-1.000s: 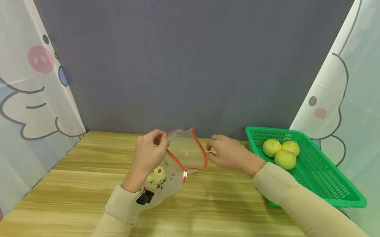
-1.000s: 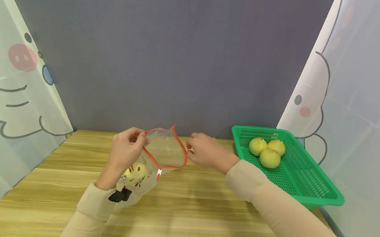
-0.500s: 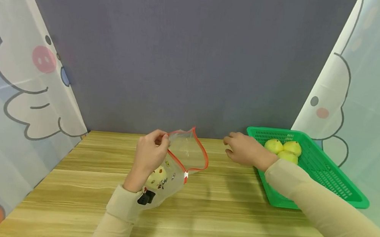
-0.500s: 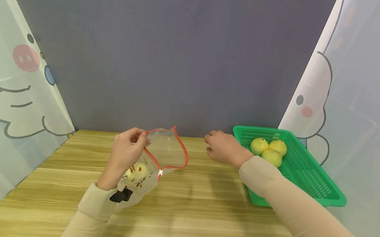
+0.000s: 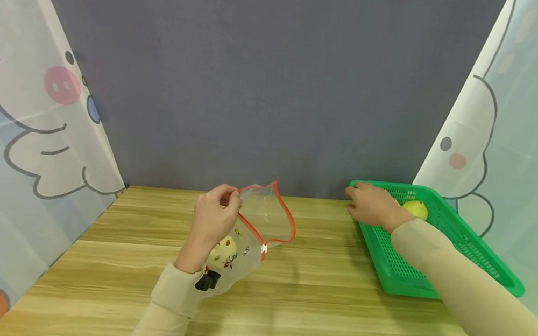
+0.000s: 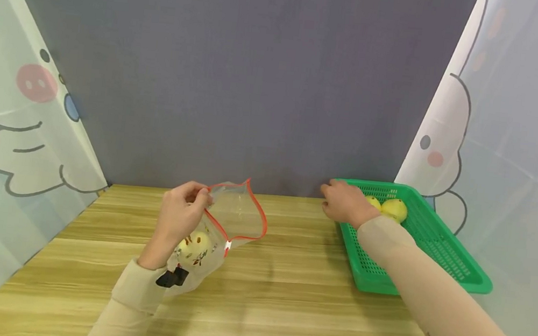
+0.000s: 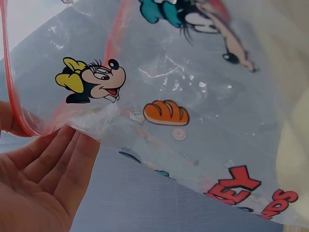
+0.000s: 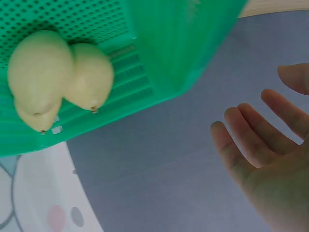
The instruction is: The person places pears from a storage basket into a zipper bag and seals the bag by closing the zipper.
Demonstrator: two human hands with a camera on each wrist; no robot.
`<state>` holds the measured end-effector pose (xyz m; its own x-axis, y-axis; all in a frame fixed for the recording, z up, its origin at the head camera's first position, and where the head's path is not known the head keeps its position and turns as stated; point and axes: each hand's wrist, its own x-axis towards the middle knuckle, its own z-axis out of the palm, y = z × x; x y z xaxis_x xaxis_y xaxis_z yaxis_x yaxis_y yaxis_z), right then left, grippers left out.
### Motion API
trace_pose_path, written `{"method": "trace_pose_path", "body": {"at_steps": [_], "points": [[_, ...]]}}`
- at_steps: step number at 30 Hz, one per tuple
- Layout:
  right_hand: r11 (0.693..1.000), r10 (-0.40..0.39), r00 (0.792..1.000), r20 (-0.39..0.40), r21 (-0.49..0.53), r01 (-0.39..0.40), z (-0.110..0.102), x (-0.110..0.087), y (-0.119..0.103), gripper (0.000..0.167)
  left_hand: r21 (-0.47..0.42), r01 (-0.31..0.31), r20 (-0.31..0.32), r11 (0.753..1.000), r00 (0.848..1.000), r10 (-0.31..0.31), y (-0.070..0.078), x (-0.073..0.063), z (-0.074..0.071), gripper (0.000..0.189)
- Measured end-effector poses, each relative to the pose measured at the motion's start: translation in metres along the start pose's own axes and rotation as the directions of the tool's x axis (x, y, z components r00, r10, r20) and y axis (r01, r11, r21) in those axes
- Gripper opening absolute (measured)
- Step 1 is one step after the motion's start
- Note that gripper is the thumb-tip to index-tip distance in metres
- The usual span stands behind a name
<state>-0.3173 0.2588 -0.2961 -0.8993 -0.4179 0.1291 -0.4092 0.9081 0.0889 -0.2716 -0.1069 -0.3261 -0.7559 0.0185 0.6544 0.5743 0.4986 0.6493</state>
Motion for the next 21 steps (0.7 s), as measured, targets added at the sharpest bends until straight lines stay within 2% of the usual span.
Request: {"method": "trace_pose_path", "body": {"at_steps": [9, 21], "points": [[0.995, 0.073, 0.995, 0.064, 0.067, -0.077, 0.011, -0.001, 0.032, 0.037, -0.001, -0.005, -0.011, 1.0, 1.0, 0.005, 0.0, 0.0, 0.0, 0.02], [0.981, 0.178, 0.976, 0.129, 0.053, -0.186, 0.028, -0.011, 0.073, 0.052, 0.003, -0.011, 0.0, 1.0, 1.0, 0.011, 0.001, -0.002, 0.001, 0.022]]}}
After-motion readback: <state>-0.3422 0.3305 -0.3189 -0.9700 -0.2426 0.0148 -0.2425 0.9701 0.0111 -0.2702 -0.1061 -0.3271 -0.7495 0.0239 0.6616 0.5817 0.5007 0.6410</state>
